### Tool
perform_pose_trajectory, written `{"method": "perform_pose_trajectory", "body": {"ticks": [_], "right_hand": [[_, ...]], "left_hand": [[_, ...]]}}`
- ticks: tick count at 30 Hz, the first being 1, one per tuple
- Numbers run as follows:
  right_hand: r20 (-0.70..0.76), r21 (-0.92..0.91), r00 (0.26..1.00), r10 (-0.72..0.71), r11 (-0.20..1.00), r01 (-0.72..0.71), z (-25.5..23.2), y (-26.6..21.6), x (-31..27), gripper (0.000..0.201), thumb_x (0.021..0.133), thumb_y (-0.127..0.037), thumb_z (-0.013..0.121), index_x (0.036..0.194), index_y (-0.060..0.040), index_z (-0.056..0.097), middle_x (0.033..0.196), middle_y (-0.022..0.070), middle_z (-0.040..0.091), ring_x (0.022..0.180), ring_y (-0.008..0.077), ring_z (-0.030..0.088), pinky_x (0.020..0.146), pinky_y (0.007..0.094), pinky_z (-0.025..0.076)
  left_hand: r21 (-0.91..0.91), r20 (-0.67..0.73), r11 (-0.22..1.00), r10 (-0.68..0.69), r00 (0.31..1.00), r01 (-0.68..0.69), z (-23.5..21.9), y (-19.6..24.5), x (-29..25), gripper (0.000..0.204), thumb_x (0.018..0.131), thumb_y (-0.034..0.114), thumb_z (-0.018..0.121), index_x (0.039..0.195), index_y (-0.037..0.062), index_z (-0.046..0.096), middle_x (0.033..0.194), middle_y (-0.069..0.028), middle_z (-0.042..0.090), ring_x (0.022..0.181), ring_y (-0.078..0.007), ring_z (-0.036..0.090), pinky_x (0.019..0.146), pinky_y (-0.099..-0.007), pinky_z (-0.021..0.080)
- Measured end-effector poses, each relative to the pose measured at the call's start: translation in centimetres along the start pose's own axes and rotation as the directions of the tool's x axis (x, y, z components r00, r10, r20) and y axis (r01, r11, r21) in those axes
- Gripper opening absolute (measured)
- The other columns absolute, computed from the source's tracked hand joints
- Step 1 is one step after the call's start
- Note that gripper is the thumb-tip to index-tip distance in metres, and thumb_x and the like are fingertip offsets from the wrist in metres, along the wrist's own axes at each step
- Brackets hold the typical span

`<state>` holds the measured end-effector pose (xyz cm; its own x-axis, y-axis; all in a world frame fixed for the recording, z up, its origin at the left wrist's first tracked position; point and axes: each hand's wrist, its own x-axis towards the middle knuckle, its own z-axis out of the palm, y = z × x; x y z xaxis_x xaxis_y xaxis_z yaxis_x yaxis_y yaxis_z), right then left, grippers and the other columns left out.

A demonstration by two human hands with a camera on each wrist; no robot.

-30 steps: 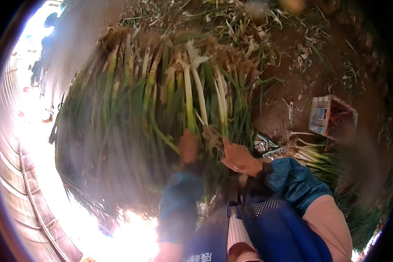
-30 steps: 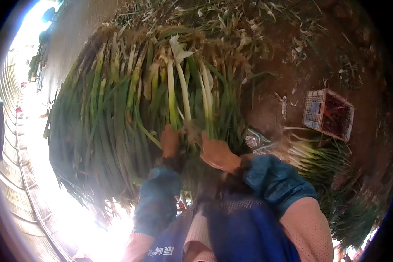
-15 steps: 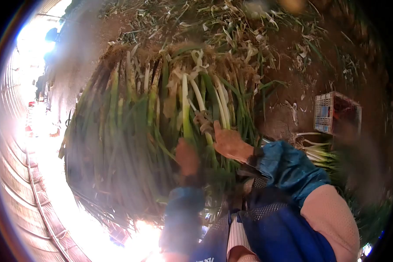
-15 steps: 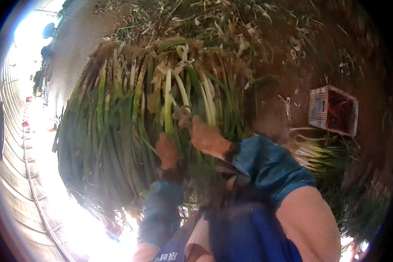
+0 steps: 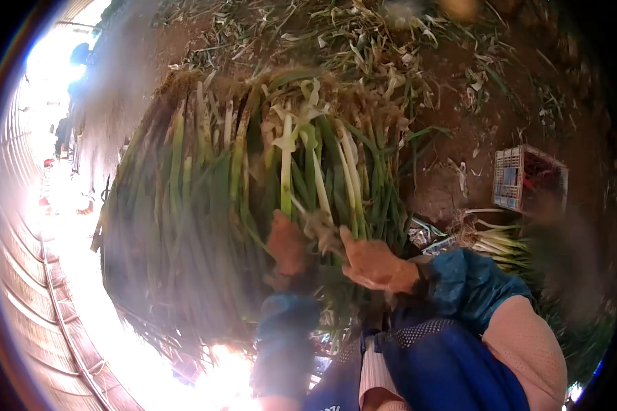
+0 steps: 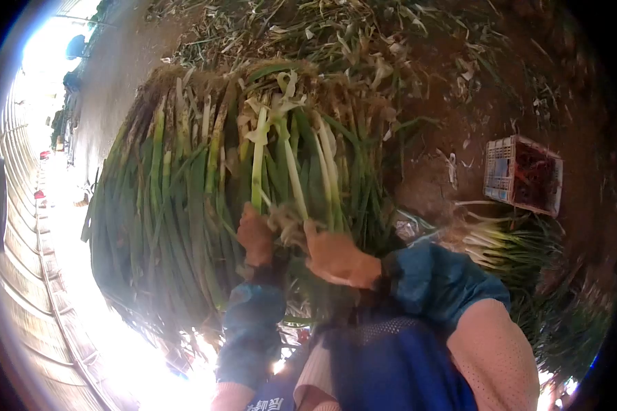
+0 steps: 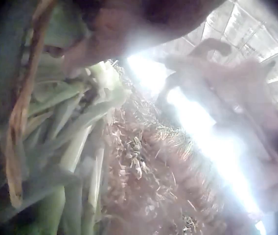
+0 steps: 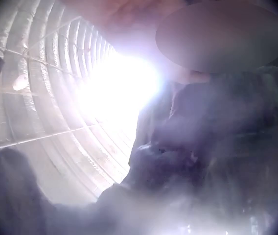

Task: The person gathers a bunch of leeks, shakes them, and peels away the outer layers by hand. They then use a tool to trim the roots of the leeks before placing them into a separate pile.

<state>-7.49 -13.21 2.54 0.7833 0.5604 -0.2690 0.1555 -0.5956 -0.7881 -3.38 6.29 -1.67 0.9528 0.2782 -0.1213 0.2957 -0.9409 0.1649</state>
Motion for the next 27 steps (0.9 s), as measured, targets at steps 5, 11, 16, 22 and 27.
{"method": "perform_pose_trajectory", "body": {"ticks": [5,11,16,22,27], "right_hand": [[0.103,0.039,0.973,0.206,0.977,-0.211,-1.4,1.7,3.7,0.070,0.076,-0.019,0.054,0.127,0.0154,0.021,0.076,0.0266,0.060,0.069,0.0428,0.059,0.064,0.0490,0.047],[-0.213,-0.121,0.966,0.145,0.977,-0.173,-0.1,7.1,14.1,0.066,0.075,-0.017,0.054,0.125,0.0163,0.027,0.077,0.0240,0.060,0.068,0.0395,0.059,0.059,0.0476,0.046],[-0.141,-0.088,0.975,0.169,0.979,-0.183,-1.5,8.2,15.2,0.065,0.075,-0.014,0.052,0.127,0.0167,0.026,0.073,0.0237,0.059,0.065,0.0386,0.059,0.056,0.0483,0.045],[-0.193,-0.088,0.979,0.069,0.992,-0.088,-5.0,12.6,20.0,0.053,0.075,-0.013,0.053,0.117,0.0131,0.034,0.075,0.0246,0.060,0.069,0.0406,0.059,0.059,0.0488,0.046],[0.077,-0.027,0.996,0.039,0.999,-0.037,-7.7,11.6,14.1,0.046,0.075,-0.014,0.053,0.111,0.0110,0.038,0.074,0.0234,0.059,0.071,0.0407,0.059,0.062,0.0491,0.045]], "left_hand": [[-0.077,0.071,0.991,-0.105,0.992,0.110,0.0,0.4,-0.2,0.021,0.080,0.018,0.056,0.090,0.0023,0.045,0.083,-0.0203,0.058,0.076,-0.0417,0.058,0.062,-0.0490,0.045],[-0.188,0.023,0.979,-0.079,0.997,0.082,0.7,0.5,-1.3,0.019,0.074,0.014,0.056,0.087,0.0039,0.047,0.076,-0.0252,0.060,0.075,-0.0452,0.057,0.064,-0.0518,0.044],[-0.141,0.142,0.940,-0.290,0.946,0.309,0.0,2.6,-1.7,0.023,0.075,0.017,0.057,0.093,0.0050,0.050,0.079,-0.0257,0.060,0.081,-0.0441,0.057,0.068,-0.0511,0.042],[-0.277,0.115,0.899,-0.319,0.941,0.339,1.4,4.3,-1.6,0.022,0.076,0.018,0.056,0.092,0.0040,0.053,0.079,-0.0246,0.060,0.079,-0.0432,0.057,0.065,-0.0483,0.042],[-0.253,0.013,0.930,-0.272,0.962,0.266,3.8,2.4,-2.9,0.020,0.075,0.014,0.058,0.091,0.0038,0.053,0.078,-0.0223,0.059,0.076,-0.0423,0.057,0.064,-0.0455,0.043]]}}
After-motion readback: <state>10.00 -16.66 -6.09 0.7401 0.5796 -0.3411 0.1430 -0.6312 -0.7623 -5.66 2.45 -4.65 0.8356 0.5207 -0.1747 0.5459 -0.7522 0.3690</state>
